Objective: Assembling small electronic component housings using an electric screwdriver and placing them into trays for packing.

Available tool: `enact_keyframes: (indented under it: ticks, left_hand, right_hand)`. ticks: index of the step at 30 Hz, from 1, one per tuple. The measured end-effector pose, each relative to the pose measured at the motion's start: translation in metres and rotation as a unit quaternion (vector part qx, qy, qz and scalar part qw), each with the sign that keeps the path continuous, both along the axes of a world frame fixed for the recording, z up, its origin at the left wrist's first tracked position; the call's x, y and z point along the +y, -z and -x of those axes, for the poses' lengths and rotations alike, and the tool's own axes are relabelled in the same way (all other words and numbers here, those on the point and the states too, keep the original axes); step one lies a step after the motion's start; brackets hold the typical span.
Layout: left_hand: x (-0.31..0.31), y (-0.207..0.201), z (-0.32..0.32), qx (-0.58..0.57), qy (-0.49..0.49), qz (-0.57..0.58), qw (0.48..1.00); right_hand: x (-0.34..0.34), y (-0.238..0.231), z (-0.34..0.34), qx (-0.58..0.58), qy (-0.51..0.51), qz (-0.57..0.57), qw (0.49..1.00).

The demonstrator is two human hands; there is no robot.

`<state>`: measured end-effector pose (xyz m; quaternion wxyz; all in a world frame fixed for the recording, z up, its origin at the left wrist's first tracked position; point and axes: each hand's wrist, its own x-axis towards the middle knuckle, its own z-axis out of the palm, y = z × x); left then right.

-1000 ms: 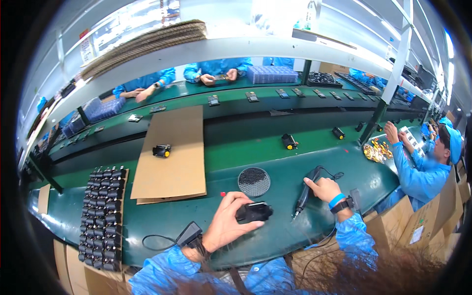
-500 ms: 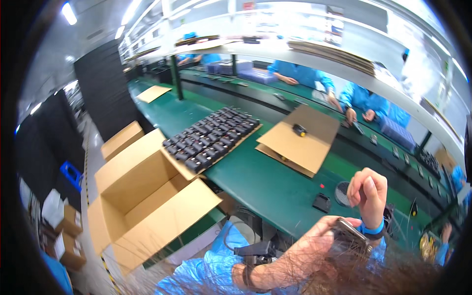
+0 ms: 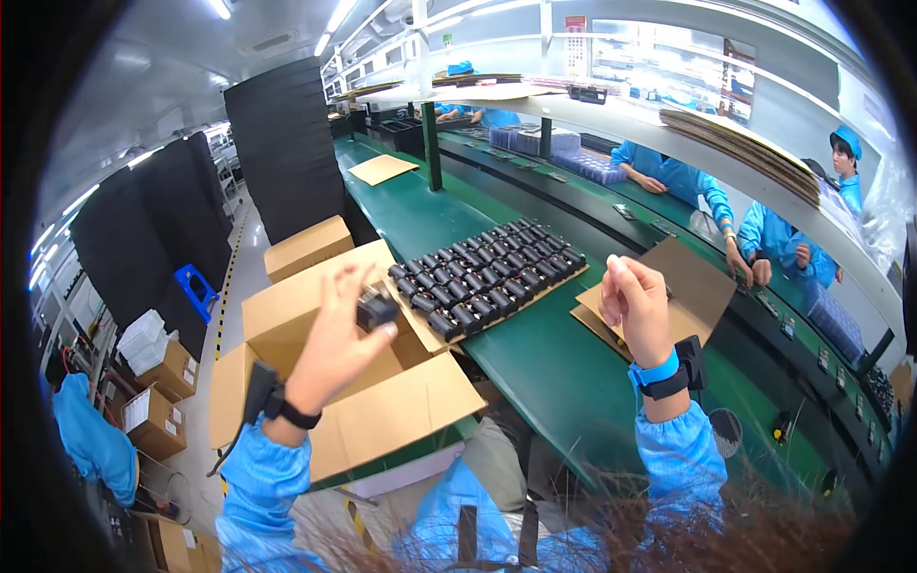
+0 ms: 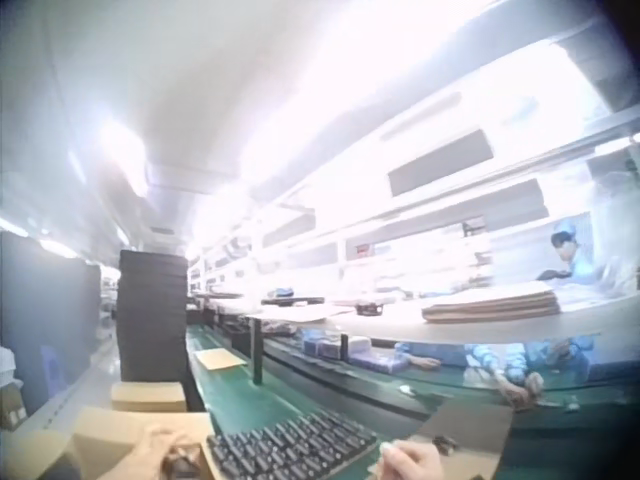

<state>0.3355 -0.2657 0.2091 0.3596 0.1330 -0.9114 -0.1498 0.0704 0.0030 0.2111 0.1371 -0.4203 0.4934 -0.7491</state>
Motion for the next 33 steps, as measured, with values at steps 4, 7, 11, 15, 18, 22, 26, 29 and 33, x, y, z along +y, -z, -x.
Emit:
enact_keyframes:
  ticks: [4,7,11,15,18,22,26,29,33]
  left_hand:
    - [-0.044,0.068,0.035,-0.182,-0.004,-0.003,0.983]
    - [-0.061,0.106,0.055,-0.253,0.002,-0.004,0.967]
    - [-0.077,0.121,0.080,-0.282,0.024,0.000,0.959]
    - [-0.083,0.118,0.092,-0.288,0.044,-0.015,0.956]
    - [-0.089,0.114,0.097,-0.273,0.063,-0.040,0.959]
    - [-0.091,0.109,0.105,-0.250,0.067,-0.110,0.960]
    - [-0.093,0.130,0.108,-0.228,0.053,-0.139,0.962]
    - [-0.089,0.138,0.114,-0.212,0.042,-0.118,0.969]
    - [-0.092,0.144,0.113,-0.194,0.058,-0.104,0.974]
  right_hand:
    - [-0.021,0.034,0.046,-0.032,0.039,-0.048,0.998]
    - [-0.024,0.052,0.077,-0.016,0.074,-0.104,0.992]
    - [-0.055,0.081,0.093,0.069,0.078,-0.231,0.967]
    - [-0.109,0.110,0.072,0.231,0.024,-0.292,0.928]
    - [-0.142,0.126,0.050,0.311,-0.041,-0.292,0.904]
    - [-0.162,0.123,0.040,0.300,-0.117,-0.313,0.894]
    - [-0.172,0.131,0.043,0.293,-0.139,-0.320,0.890]
    - [-0.174,0.142,0.041,0.319,-0.138,-0.333,0.877]
    - [-0.188,0.153,0.025,0.440,-0.063,-0.245,0.862]
